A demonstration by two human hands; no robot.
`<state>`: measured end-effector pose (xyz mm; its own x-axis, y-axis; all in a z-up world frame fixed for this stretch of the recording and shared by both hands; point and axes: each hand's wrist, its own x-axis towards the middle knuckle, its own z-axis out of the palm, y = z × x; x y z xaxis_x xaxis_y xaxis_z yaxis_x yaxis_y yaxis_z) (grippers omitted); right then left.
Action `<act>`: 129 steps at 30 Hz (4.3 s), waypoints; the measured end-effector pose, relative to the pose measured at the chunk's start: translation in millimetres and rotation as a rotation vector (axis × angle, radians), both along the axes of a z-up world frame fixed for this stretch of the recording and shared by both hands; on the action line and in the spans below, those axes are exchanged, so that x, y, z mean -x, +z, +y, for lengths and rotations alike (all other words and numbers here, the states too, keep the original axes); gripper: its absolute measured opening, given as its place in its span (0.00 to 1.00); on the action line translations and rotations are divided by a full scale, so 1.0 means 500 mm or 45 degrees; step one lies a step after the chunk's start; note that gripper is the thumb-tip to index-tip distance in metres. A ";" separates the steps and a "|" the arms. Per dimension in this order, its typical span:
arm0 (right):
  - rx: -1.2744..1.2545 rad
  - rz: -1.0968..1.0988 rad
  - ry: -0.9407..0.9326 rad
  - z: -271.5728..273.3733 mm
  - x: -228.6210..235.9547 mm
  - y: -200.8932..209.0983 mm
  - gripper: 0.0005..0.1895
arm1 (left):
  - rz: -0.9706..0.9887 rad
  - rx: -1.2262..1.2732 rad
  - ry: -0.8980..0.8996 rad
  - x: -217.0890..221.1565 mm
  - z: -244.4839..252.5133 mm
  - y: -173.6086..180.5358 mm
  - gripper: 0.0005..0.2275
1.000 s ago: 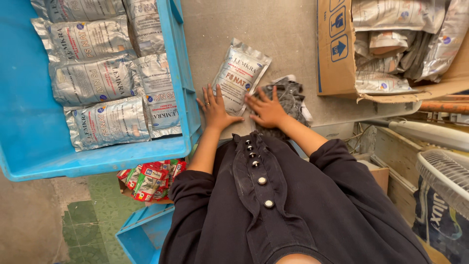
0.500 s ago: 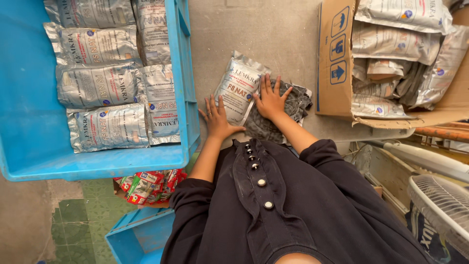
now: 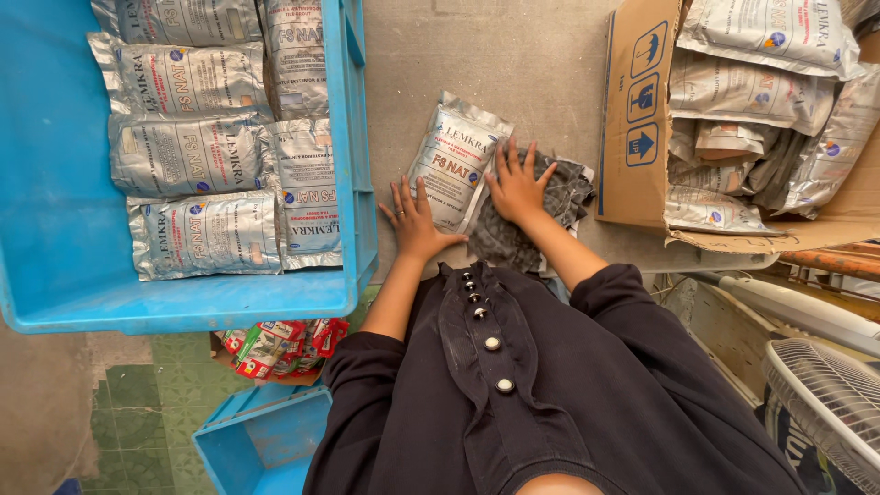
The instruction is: The person uses a cloth to wipe down silver packets before placing them into a blue plastic crate.
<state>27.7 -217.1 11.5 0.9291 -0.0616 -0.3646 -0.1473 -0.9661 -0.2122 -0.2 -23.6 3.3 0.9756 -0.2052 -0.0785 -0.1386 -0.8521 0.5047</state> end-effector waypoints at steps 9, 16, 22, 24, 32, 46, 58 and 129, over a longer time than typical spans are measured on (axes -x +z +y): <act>0.002 0.000 0.062 0.008 -0.006 0.012 0.33 | -0.008 0.013 -0.011 -0.002 0.000 0.006 0.68; -0.059 0.023 0.239 0.028 0.054 0.005 0.35 | -0.022 0.018 -0.005 -0.006 -0.001 0.005 0.68; -0.097 -0.040 0.328 0.007 0.051 0.010 0.35 | 0.000 0.022 0.005 -0.006 -0.003 0.008 0.68; -0.091 -0.153 0.733 -0.005 0.078 0.002 0.34 | -0.008 0.032 0.010 -0.005 -0.002 0.005 0.68; -0.017 -0.243 0.660 -0.003 0.098 -0.009 0.32 | -0.010 0.024 0.002 -0.007 -0.001 0.006 0.69; -0.016 -0.218 0.828 0.004 0.107 -0.001 0.30 | 0.011 0.027 0.001 -0.003 0.001 0.007 0.67; -0.065 -0.359 0.894 0.036 0.081 -0.010 0.39 | 0.023 -0.009 -0.010 -0.008 -0.003 0.005 0.68; -0.098 -0.171 0.707 0.075 -0.223 0.038 0.31 | 0.033 -0.040 0.029 -0.023 -0.009 -0.013 0.63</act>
